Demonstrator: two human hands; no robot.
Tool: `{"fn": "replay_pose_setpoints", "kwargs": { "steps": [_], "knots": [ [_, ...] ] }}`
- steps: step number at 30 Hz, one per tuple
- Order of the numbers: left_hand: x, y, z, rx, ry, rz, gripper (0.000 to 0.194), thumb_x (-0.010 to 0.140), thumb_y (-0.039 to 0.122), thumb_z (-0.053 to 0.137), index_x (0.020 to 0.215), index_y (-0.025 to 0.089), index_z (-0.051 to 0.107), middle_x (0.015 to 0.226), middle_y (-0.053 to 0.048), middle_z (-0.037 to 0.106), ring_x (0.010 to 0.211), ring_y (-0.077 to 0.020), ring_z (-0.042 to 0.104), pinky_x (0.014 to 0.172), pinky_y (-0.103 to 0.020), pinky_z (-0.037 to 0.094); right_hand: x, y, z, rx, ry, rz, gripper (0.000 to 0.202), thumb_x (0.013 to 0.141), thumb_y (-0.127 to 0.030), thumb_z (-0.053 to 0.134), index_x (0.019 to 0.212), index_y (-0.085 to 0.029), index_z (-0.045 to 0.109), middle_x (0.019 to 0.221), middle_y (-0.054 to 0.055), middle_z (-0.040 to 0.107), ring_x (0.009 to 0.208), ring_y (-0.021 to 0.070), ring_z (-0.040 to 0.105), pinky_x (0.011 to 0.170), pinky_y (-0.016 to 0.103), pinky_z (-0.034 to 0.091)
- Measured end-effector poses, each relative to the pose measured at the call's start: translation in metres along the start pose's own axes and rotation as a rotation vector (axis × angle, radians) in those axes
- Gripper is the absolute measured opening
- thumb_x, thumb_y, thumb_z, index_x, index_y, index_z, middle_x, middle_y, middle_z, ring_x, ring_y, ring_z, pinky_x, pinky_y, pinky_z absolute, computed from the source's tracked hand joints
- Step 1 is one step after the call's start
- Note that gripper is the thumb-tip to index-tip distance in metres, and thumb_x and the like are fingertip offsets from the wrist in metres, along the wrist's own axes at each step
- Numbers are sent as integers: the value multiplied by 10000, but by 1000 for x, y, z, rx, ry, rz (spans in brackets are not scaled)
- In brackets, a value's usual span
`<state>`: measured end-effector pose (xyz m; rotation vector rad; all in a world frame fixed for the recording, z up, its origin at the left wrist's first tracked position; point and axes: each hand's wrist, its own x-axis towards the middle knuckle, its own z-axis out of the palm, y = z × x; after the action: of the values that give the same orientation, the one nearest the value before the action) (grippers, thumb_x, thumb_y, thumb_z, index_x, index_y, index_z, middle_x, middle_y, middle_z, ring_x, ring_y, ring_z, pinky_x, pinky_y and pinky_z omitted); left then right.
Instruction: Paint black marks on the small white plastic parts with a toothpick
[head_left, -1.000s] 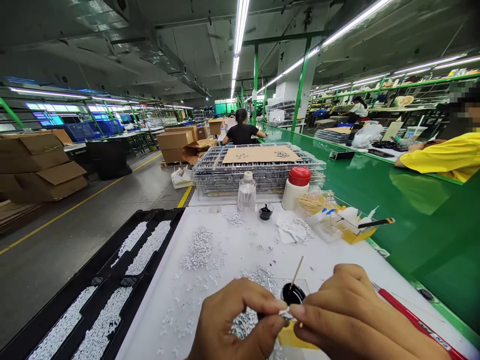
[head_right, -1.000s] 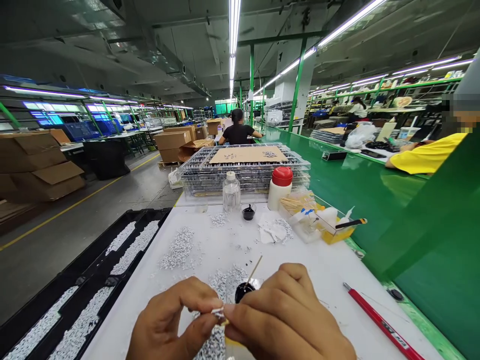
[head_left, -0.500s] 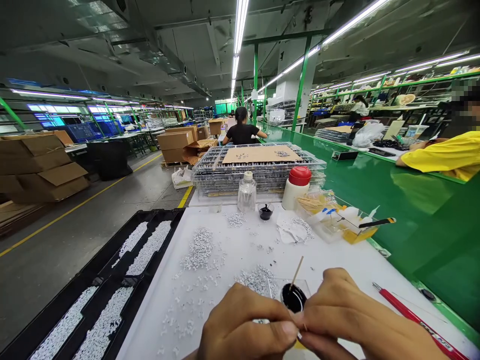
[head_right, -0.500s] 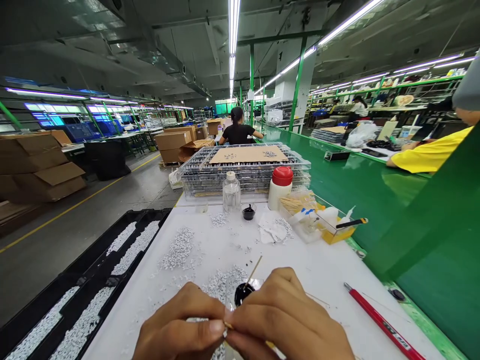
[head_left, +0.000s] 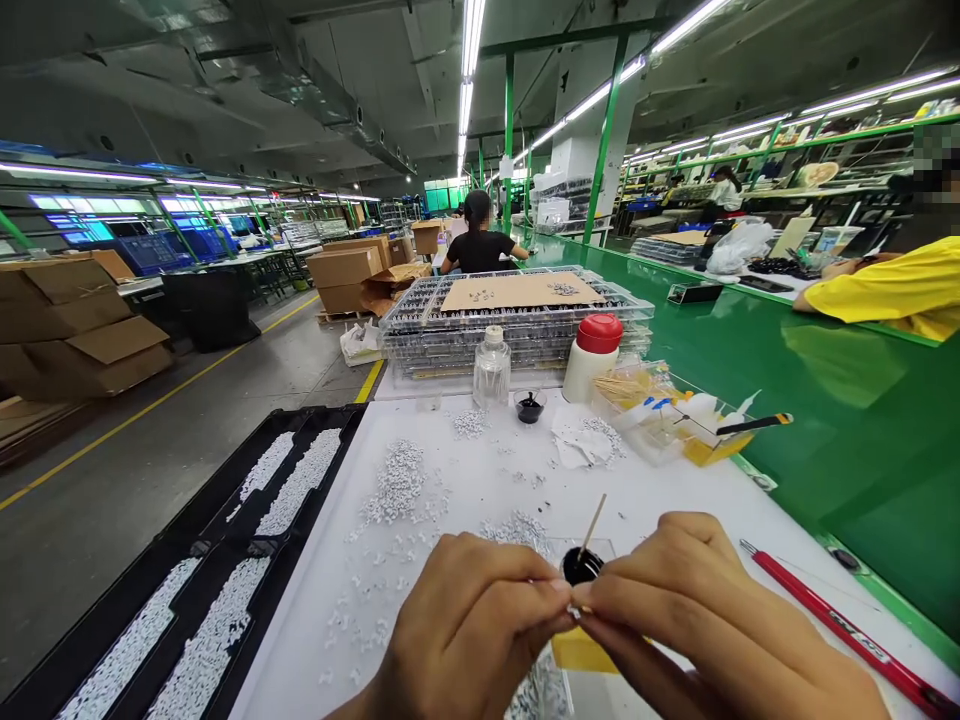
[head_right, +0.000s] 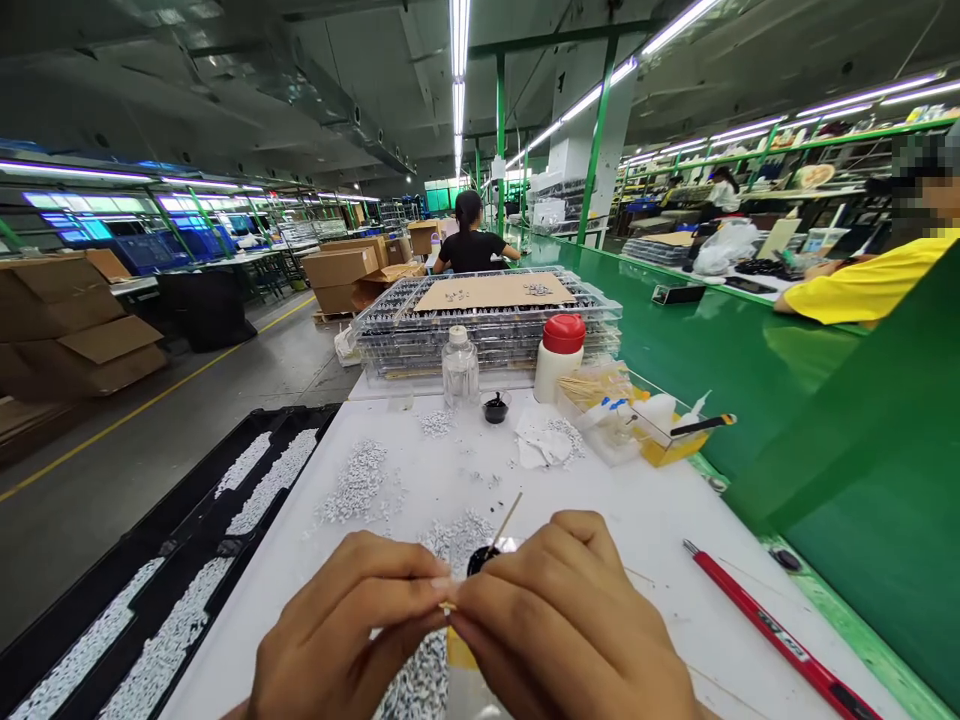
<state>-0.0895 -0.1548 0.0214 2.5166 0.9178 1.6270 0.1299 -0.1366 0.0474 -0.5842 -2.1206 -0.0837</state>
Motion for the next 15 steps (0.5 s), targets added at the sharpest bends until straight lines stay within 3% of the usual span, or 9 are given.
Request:
{"fn": "replay_pose_setpoints", "kwargs": {
  "steps": [2, 8, 15],
  "knots": [
    [3, 2, 2, -74, 36, -34, 148, 944, 55, 734, 1061, 145, 738, 922, -76, 819, 797, -161, 766, 730, -236, 625, 0, -2, 1, 19, 10, 17, 134, 1058, -189, 596, 1025, -207, 724, 796, 3, 759, 672, 102, 682, 677, 257, 557],
    [7, 4, 11, -436, 123, -419, 107, 912, 82, 795, 929, 187, 783, 877, -20, 816, 829, -131, 787, 799, -177, 636, 4, 1, 4, 105, 16, 104, 78, 1019, -171, 662, 1033, -197, 734, 823, -9, 767, 724, 79, 706, 687, 201, 583],
    [3, 5, 16, -567, 156, -539, 151, 886, 78, 826, 925, 223, 814, 901, 3, 826, 872, -118, 793, 840, -168, 645, 1, 2, 9, 164, 16, 173, 60, 1001, -152, 680, 1007, -208, 702, 817, 0, 768, 734, 108, 715, 693, 245, 585]
  ]
}}
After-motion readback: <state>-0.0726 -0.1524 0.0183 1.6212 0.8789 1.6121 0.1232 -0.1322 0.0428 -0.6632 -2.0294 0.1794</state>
